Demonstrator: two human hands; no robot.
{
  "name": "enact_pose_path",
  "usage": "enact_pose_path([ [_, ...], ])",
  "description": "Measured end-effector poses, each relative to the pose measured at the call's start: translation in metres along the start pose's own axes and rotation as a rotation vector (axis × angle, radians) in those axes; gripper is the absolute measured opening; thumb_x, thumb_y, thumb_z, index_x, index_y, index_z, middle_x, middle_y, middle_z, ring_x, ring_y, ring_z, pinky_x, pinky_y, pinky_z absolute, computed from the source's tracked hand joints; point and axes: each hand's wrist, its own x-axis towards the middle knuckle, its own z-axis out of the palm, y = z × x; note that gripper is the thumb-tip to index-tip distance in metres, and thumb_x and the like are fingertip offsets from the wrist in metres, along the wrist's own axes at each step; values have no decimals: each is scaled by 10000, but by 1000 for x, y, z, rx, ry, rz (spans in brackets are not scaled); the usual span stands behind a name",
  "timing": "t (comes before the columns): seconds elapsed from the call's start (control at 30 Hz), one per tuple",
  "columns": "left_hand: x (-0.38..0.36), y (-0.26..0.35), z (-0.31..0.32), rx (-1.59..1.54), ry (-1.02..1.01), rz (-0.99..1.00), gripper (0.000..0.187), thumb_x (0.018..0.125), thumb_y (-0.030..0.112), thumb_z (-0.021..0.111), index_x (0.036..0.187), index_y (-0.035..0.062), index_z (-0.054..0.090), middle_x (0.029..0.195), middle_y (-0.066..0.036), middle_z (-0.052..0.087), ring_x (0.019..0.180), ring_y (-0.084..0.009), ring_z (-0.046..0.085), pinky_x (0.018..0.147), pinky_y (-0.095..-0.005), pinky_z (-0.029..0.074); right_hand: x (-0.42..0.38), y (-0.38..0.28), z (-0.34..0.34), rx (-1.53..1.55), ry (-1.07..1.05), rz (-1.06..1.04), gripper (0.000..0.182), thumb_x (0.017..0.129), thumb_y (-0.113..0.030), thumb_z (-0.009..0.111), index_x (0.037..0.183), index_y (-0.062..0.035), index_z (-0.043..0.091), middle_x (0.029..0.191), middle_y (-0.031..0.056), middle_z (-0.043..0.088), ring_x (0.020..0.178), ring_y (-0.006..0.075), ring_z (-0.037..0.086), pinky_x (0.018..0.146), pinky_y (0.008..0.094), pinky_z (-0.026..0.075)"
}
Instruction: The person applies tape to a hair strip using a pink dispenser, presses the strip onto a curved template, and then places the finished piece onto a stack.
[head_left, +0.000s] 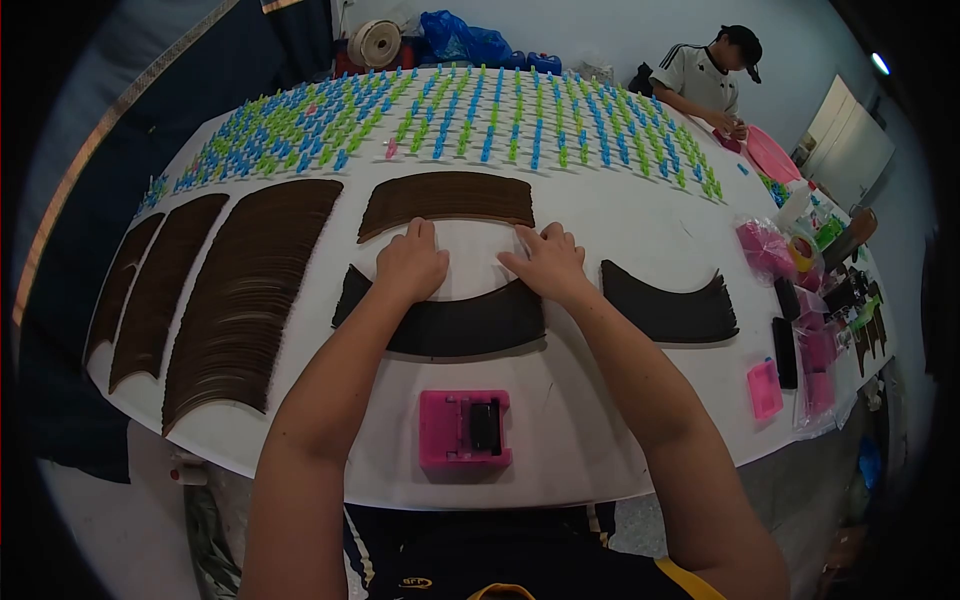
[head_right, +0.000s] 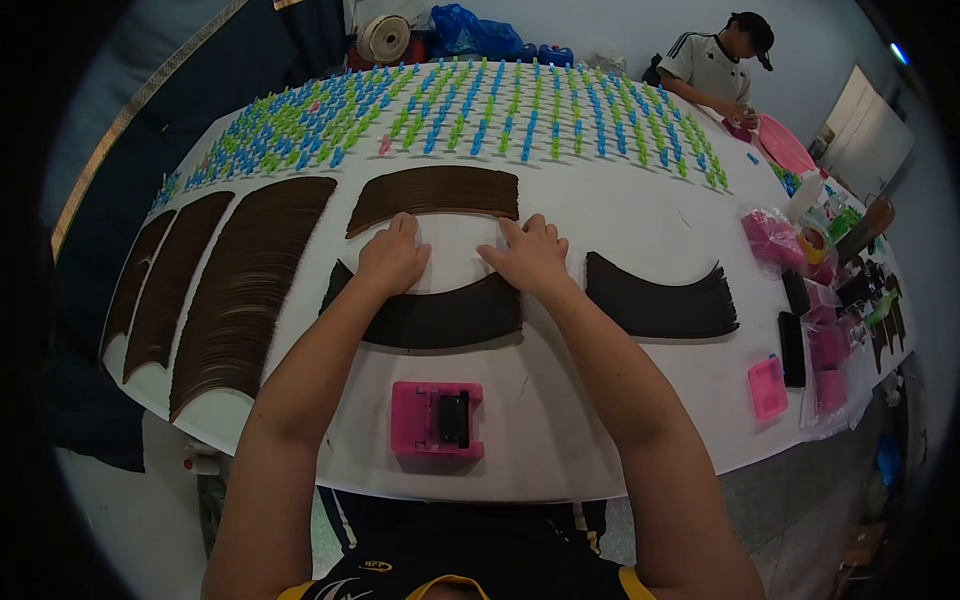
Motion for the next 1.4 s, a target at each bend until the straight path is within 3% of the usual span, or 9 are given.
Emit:
enact_pose_path([
  [0.3, -8, -1, 3, 70, 40, -80, 570, 994, 403, 631, 1365, -20, 541, 1377, -190, 561, 1148, -396, 643, 967, -514, 551, 2, 4, 0, 11, -5, -16, 707, 898, -630, 657, 1477, -226, 617, 1384, 184, 541, 1315, 381, 495, 1101, 552, 351],
  [0.6, -18, -3, -6, 83, 49, -178, 623, 995, 454, 643, 1374, -29, 543, 1365, -197, 567, 1163, -394, 637, 967, -500, 551, -18, 22, -4, 148, 41, -94, 682, 917, -601, 685, 1422, -144, 652, 1368, 194, 557, 1286, 384, 532, 1089, 541, 396],
  [0.7, -18, -3, -7, 62, 30, -188, 645, 987, 466, 647, 1375, -36, 530, 1381, -214, 561, 1178, -406, 636, 987, -502, 548, -58, 13, -27, 281, 68, -191, 552, 941, -469, 733, 1354, -107, 675, 1317, 188, 590, 1226, 380, 571, 1064, 489, 454],
  [0.77, -18, -3, -8, 54, 29, -189, 652, 983, 469, 651, 1373, -40, 530, 1371, -219, 562, 1178, -406, 637, 987, -502, 548, -86, 10, -33, 360, 83, -383, 402, 918, -293, 800, 1239, -73, 697, 1254, 179, 614, 1171, 363, 596, 982, 440, 518],
  [0.8, -18, -3, -8, 54, 28, -193, 655, 980, 471, 655, 1368, -42, 530, 1363, -219, 563, 1178, -407, 637, 987, -501, 549, -101, 9, -33, 358, 82, -384, 402, 918, -293, 800, 1239, -73, 697, 1254, 179, 614, 1171, 363, 596, 982, 440, 518],
  [0.87, -17, -3, -9, 52, 27, -199, 658, 976, 473, 659, 1362, -44, 531, 1354, -220, 565, 1177, -408, 637, 986, -501, 549, -126, 8, -30, 371, 106, -477, 324, 851, -148, 839, 1132, -63, 701, 1207, 157, 631, 1134, 353, 605, 891, 435, 548],
  [0.97, -16, -4, -7, 40, 15, -207, 661, 974, 479, 661, 1359, -42, 529, 1350, -215, 564, 1179, -405, 636, 994, -501, 545, -140, 15, -18, 227, 224, -638, 272, 812, -99, 841, 1038, -64, 695, 1127, 137, 654, 1057, 349, 629, 825, 440, 559],
  [1.17, -16, -2, -11, 29, -6, -232, 669, 977, 482, 657, 1374, -38, 516, 1390, -210, 553, 1214, -400, 627, 1017, -503, 534, -135, 23, -1, 224, 337, -679, 203, 821, -35, 812, 985, -51, 694, 1010, 113, 679, 938, 339, 663, 789, 419, 572],
  [1.4, -15, -9, -11, -32, 58, -231, 599, 940, 416, 709, 1338, -3, 553, 1367, -193, 580, 1211, -380, 625, 1007, -521, 525, -137, 20, 1, 209, 362, -624, 164, 834, -27, 792, 970, -46, 702, 1022, 129, 687, 968, 341, 675, 809, 419, 571],
])
